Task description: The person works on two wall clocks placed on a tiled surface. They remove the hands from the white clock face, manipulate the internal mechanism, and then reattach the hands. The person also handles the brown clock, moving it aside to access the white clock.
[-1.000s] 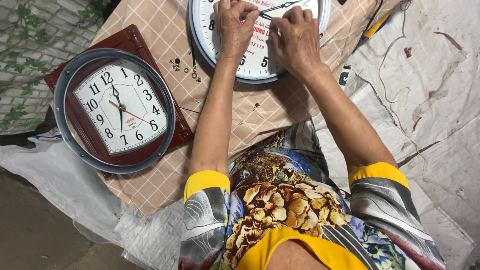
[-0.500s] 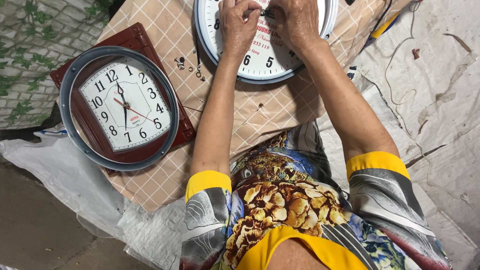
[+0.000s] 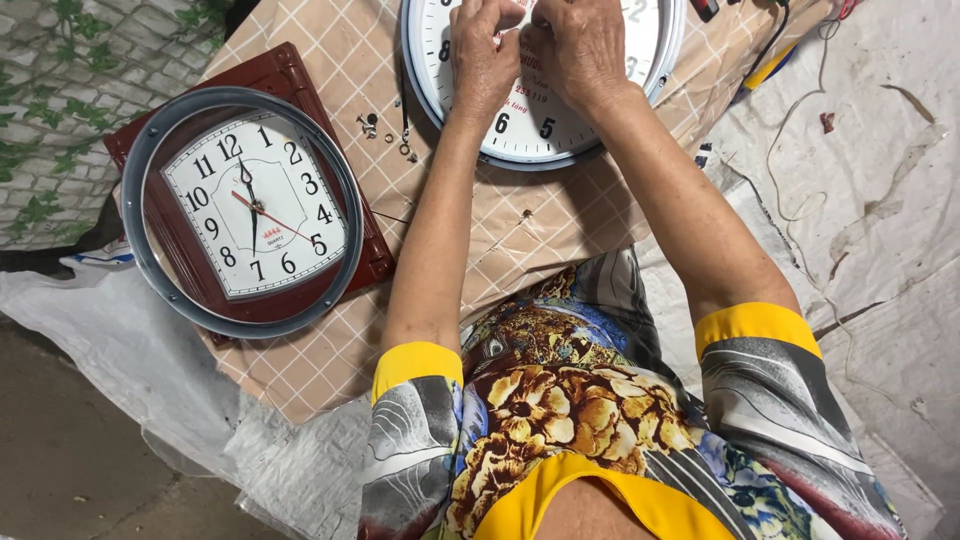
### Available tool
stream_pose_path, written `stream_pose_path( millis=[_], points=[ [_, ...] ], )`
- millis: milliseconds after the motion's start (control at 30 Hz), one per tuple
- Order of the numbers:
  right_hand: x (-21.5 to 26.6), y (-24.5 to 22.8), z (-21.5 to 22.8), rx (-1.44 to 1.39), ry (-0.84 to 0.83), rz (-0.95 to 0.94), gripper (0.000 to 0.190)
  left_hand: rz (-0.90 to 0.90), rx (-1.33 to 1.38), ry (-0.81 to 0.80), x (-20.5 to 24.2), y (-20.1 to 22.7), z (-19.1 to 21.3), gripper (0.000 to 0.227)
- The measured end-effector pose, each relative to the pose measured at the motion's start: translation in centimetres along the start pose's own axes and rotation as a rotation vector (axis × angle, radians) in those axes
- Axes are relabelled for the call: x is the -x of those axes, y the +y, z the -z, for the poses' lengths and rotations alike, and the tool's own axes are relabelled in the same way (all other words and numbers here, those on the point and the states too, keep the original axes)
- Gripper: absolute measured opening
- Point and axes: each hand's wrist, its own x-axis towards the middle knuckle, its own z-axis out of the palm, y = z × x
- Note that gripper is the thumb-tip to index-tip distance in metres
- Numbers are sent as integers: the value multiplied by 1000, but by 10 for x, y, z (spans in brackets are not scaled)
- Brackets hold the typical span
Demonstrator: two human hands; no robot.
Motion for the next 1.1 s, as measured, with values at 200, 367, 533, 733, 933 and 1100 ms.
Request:
stream_pose_path(
  millis=[200,367,533,733,933,1100],
  points=[
    [0,2,-8,-82,-64,-93,15,-12,-19,-5,2,-4,-3,19],
    [-2,10,-6,-183,-271,-208,10,-17,-26,-17,2,-7,-4,20],
    [-12,16,4,-287,-541,-361,16,10,14,-29,3,-13,-8,21],
    [-14,10,-1,-303,-474,-357,18,-14,-20,-8,4,-12,-10,20],
    [2,5,-27,-135,-182,-393,12,-52,-1,15,4,-9,-8,27],
    [5,5,0,-251,-167,-274,12,-40,-18,-1,-2,-2,-4,18]
  ],
)
